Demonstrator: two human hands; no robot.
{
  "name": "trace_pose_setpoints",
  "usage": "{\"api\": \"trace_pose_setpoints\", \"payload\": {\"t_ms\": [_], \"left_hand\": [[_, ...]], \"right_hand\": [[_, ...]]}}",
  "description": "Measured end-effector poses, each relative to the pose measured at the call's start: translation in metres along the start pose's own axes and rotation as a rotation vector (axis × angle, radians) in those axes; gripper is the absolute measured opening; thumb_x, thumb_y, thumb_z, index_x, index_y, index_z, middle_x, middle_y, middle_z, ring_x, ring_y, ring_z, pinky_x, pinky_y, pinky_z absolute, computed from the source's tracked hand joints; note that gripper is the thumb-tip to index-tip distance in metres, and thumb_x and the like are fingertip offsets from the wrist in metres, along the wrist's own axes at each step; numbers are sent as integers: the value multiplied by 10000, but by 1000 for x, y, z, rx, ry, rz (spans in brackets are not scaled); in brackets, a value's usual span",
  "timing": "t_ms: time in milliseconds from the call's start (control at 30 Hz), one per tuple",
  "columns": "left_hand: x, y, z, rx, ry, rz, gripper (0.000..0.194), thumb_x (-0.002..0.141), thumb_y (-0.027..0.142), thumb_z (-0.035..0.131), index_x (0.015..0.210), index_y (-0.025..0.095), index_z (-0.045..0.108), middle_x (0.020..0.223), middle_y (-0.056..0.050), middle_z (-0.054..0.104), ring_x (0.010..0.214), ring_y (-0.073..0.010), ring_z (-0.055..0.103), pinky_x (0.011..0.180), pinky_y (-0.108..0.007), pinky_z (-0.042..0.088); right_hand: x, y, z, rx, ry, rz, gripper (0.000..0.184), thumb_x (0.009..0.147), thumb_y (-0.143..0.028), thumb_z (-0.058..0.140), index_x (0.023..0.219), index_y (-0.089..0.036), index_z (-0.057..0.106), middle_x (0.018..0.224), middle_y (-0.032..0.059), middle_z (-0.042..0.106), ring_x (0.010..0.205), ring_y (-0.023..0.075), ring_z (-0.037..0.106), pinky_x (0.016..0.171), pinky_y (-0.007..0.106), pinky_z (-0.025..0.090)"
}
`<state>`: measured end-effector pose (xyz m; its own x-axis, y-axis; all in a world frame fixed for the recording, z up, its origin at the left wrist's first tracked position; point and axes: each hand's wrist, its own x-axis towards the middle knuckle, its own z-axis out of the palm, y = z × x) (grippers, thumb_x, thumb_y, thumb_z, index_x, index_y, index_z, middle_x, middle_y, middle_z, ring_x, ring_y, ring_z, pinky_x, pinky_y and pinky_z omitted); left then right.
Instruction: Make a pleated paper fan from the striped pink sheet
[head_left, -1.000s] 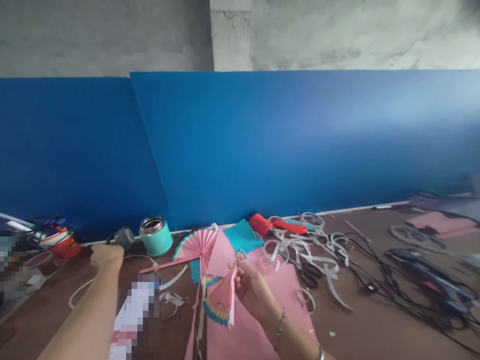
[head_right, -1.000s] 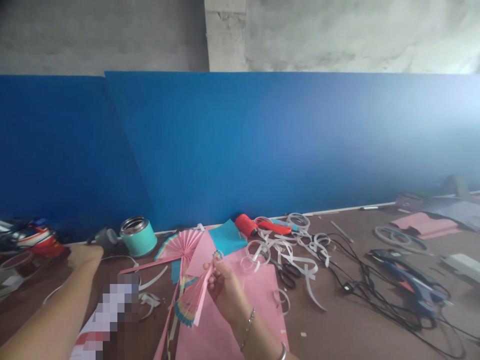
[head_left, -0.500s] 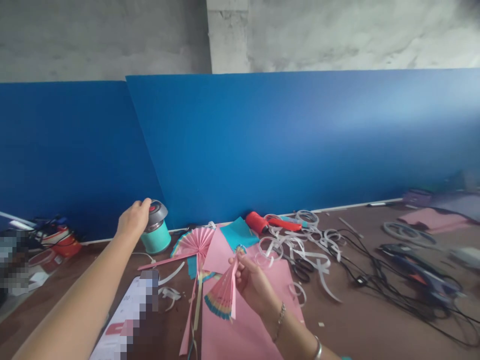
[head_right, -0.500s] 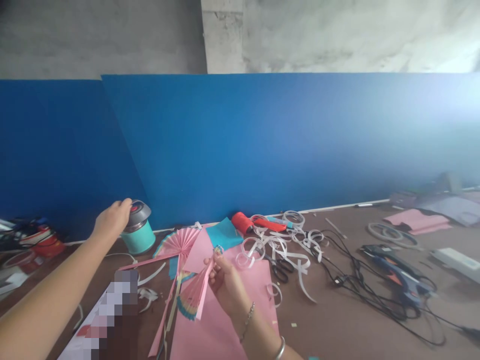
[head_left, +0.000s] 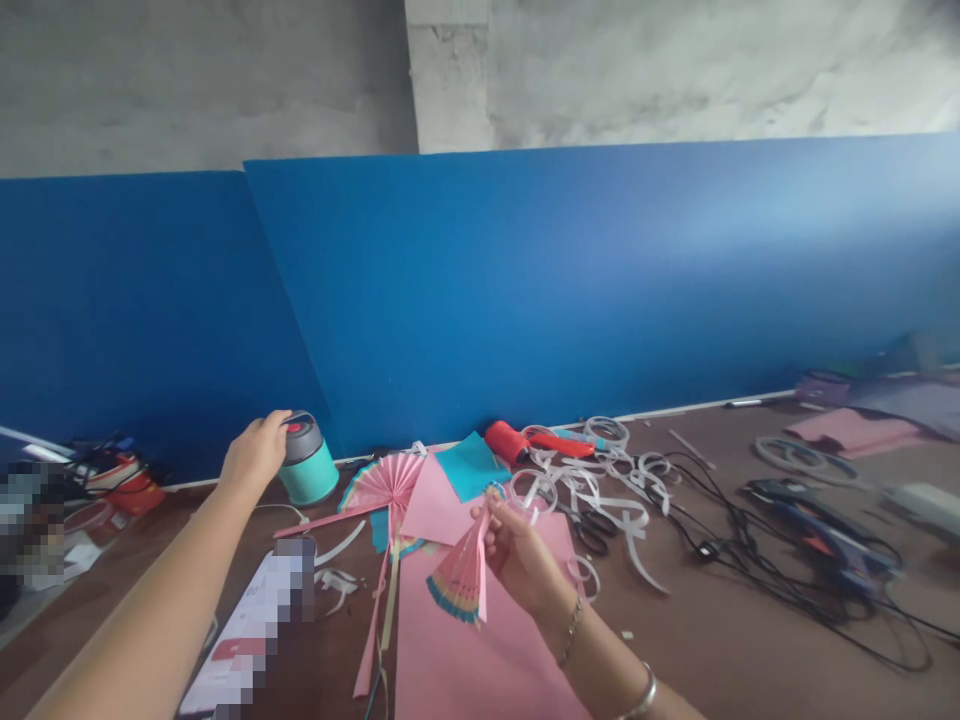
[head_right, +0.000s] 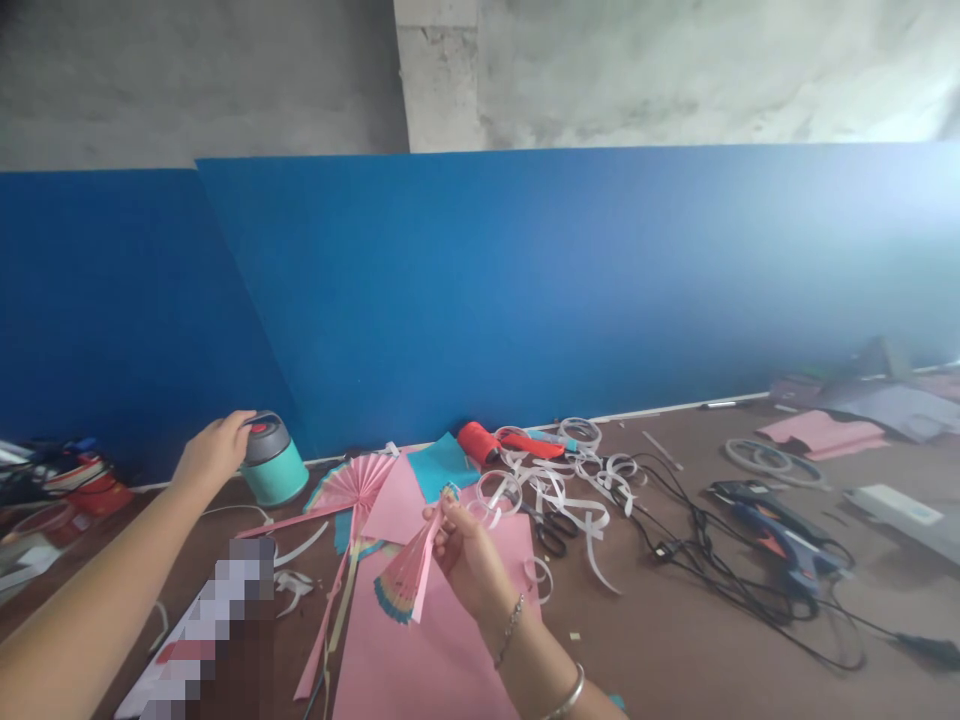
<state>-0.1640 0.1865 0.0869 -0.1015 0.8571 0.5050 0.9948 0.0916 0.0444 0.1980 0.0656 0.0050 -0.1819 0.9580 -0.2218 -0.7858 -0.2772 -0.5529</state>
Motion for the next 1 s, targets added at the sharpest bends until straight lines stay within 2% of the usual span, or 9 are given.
{"api": "trace_pose_setpoints", "payload": {"t_ms": [167, 267, 300, 333, 467, 600, 667, 833, 1000], "left_hand": [[-4, 5, -9, -106, 52, -74, 357, 913, 252, 389, 1218, 155, 547, 1154, -145, 598, 1014, -286, 586, 831, -350, 438], [-20, 34, -19, -211, 158, -156, 494, 903, 272, 393, 1374, 126, 367, 1349, -209, 420, 1158, -340, 493, 910, -425, 399], [-31, 50, -21, -441, 183, -187, 511, 888, 257, 410, 1380, 128, 350, 1381, -203, 386, 1227, -338, 433, 968, -434, 358], [-44, 68, -21, -702, 112, -194, 504, 874, 251, 428, 1359, 128, 367, 1378, -192, 395, 1253, -325, 407, 1004, -435, 329], [-115, 155, -7, -962, -213, -67, 332, 832, 388, 540, 1071, 168, 612, 1028, -103, 670, 954, -243, 636, 834, -332, 481], [-175, 218, 7, -1426, -685, -41, 503, 830, 508, 582, 1190, 157, 568, 963, -106, 701, 897, -230, 662, 793, -315, 495], [-190, 230, 8, -1585, -817, -56, 560, 762, 495, 677, 1186, 148, 558, 955, -104, 697, 813, -221, 667, 720, -310, 515], [-196, 227, 3, -1553, -894, -153, 481, 763, 544, 641, 936, 96, 651, 680, -76, 676, 485, -154, 604, 491, -259, 458], [-197, 221, 4, -1746, -1075, -259, 540, 697, 560, 691, 956, 89, 649, 585, -58, 657, 434, -145, 586, 454, -245, 451]], "right_hand": [[-1, -7, -6, -32, 7, -19, 260, 673, -275, 786, 806, -171, 589, 716, -2, 689, 442, 49, 507, 432, 154, 416], [-1, -11, -7, -49, 9, -24, 285, 662, -286, 796, 805, -172, 577, 715, 0, 688, 445, 49, 506, 425, 149, 408], [-1, -12, -8, -63, 7, -31, 292, 659, -288, 798, 805, -170, 575, 725, 6, 691, 448, 49, 507, 426, 149, 408], [-1, -13, -8, -81, 4, -42, 294, 658, -288, 800, 805, -168, 575, 735, 12, 694, 450, 48, 507, 429, 150, 408], [1, -12, -10, -200, -46, -77, 260, 685, -294, 783, 781, -156, 584, 707, 11, 679, 452, 52, 507, 452, 161, 408], [-3, -9, -15, -336, -94, -131, 245, 692, -316, 771, 708, -160, 582, 536, -41, 569, 446, 72, 486, 446, 179, 370], [-7, -8, -16, -408, -75, -171, 232, 686, -305, 772, 691, -163, 589, 525, -54, 544, 427, 61, 435, 419, 179, 318], [-10, -9, -20, -490, -75, -230, 224, 666, -284, 792, 633, -148, 617, 578, -32, 567, 518, 77, 459, 506, 193, 357], [-8, -6, -31, -469, -225, 40, 312, 761, -407, 707, 691, -107, 658, 585, 0, 566, 508, 79, 472, 502, 193, 347]]}}
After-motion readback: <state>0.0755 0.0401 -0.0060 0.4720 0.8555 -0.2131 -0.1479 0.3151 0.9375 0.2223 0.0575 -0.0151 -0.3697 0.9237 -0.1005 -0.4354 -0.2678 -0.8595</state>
